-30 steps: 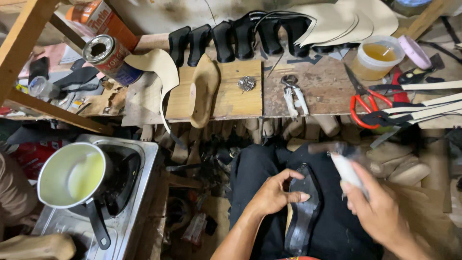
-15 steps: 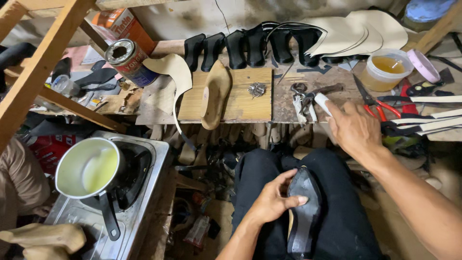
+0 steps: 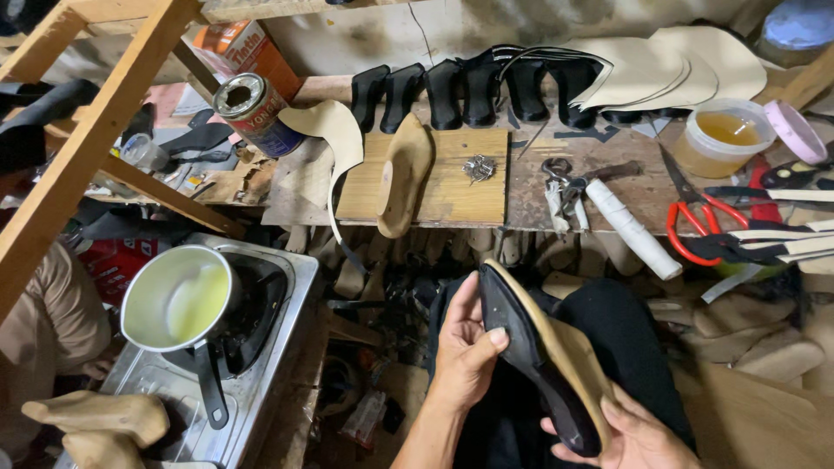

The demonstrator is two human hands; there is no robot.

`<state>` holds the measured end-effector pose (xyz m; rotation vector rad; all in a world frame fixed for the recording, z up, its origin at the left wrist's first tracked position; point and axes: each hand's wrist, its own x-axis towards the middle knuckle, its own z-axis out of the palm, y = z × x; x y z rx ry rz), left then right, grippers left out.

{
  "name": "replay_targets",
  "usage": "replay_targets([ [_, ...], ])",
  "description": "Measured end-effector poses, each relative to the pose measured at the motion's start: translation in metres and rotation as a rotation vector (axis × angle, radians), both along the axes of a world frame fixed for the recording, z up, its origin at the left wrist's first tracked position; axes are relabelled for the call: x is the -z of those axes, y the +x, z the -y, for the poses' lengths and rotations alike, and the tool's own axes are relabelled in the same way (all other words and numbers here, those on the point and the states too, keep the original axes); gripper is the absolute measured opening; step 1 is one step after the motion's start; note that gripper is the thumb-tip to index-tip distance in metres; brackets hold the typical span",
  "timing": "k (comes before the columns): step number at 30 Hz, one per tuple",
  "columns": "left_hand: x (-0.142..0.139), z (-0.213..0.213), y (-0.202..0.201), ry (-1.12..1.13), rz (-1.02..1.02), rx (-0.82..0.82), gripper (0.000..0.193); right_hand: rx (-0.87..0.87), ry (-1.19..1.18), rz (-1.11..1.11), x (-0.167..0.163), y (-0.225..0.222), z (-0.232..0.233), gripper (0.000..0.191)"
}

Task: The person repairs a black high-heeled shoe by applying a sole piece, hammering nails into the heel, and attaching a decorative strip to the upper. They use a hammer, nails, and a stapler-like tool to secure components on a wooden last.

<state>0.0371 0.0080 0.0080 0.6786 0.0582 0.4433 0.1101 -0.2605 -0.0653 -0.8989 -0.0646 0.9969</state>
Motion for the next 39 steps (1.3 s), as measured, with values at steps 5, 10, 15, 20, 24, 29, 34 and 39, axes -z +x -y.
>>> replay_targets([
  [5, -0.004, -0.022, -0.017, 0.304, -0.085, 0.045, 0.066, 0.142, -0.418, 0.694, -0.025, 0.020, 0.020, 0.061],
  [10, 0.007, -0.025, -0.026, 0.257, -0.215, -0.007, 0.057, 0.209, -0.439, 1.470, -0.079, 0.036, 0.012, 0.052],
  [15, 0.017, -0.021, -0.022, 0.280, -0.444, -0.111, 0.055, 0.138, -0.501, 1.466, -0.108, 0.041, -0.006, 0.051],
  [20, 0.033, -0.028, -0.013, 0.294, -0.541, -0.088, 0.053, 0.031, -0.697, 1.114, -0.104, 0.052, -0.016, 0.054],
  [24, 0.043, -0.034, -0.009, 0.465, -0.618, -0.074, 0.051, -0.005, -0.707, 1.267, -0.093, 0.065, -0.011, 0.053],
  [29, 0.039, -0.032, -0.009, 0.887, -0.723, -0.147, 0.041, -0.030, -0.661, 1.364, -0.084, 0.075, -0.006, 0.055],
  [34, 0.026, -0.024, -0.002, 0.991, -0.827, -0.204, 0.037, -0.050, -0.745, 1.152, -0.080, 0.077, -0.006, 0.054],
  [39, 0.005, -0.022, 0.001, 0.970, -0.848, -0.197, 0.036, -0.036, -0.728, 1.283, -0.088, 0.078, -0.006, 0.055],
])
